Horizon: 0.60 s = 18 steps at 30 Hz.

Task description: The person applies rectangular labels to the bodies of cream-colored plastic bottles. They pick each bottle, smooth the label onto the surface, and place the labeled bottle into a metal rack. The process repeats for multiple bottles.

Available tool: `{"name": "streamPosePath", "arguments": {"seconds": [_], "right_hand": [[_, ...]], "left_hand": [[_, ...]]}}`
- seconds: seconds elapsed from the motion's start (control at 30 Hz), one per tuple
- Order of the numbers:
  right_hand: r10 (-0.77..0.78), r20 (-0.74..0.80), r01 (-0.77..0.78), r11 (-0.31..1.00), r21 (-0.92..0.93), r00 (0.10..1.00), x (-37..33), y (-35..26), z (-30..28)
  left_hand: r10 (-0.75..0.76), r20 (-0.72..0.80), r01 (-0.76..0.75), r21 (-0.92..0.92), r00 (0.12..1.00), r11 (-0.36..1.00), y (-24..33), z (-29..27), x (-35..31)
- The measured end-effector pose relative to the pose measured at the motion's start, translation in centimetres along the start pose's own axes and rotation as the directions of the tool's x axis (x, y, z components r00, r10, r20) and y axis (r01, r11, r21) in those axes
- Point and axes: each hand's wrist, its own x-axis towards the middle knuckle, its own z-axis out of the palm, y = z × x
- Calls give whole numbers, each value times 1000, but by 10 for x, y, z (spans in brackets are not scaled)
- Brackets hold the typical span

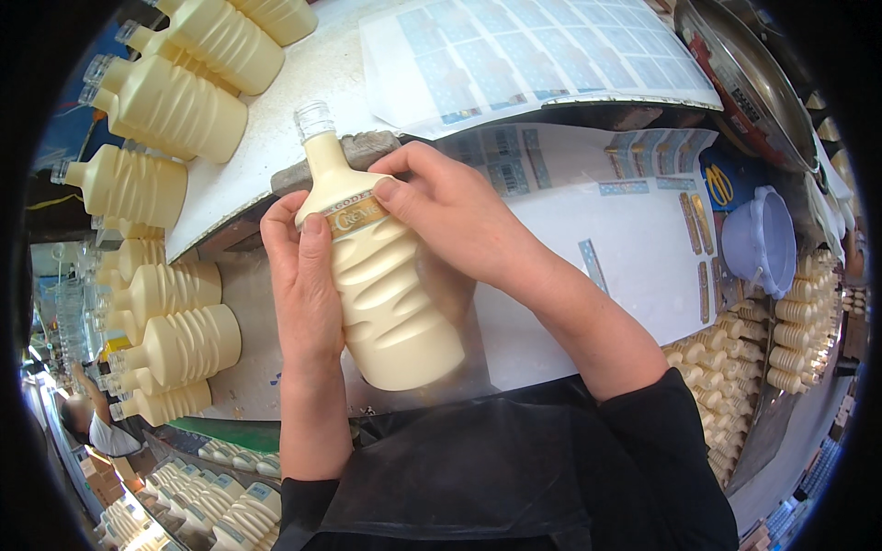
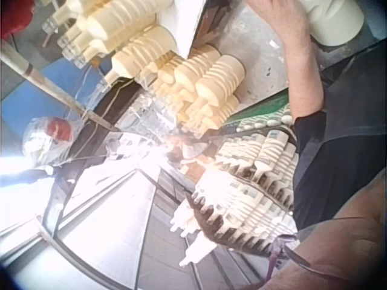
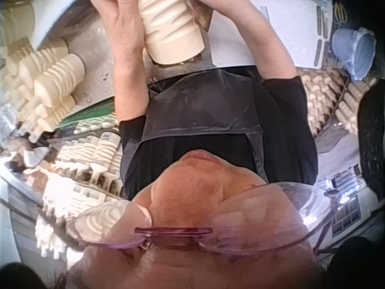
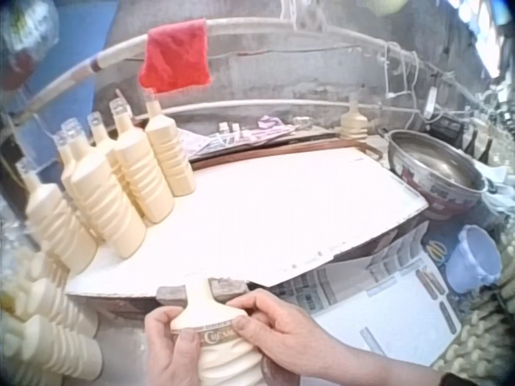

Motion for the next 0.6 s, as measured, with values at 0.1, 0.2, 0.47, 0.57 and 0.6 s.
{"name": "streamPosePath", "arguments": {"seconds": [0.1,0.2,0.47,0.57,0.6], "right_hand": [[6,-13,-6,1000,9,1000,-1,-1,1],[57,1,-57,998,-2,998,-3,-9,2],[72,-5,-72,997,-12,997,-4,-10,2],[75,-2,-75,997,-15,997,-4,-11,3],[76,-2,-76,997,-17,997,-4,-11,2]], "left_hand": [[-4,1,4,17,1000,1000,0,-1,0],[-14,-1,14,24,1000,1000,1,-1,-1],[7,11,-7,36,1000,999,0,-2,0],[16,7,-17,53,1000,998,-1,-2,0],[15,7,-16,57,1000,998,0,-2,0]]}}
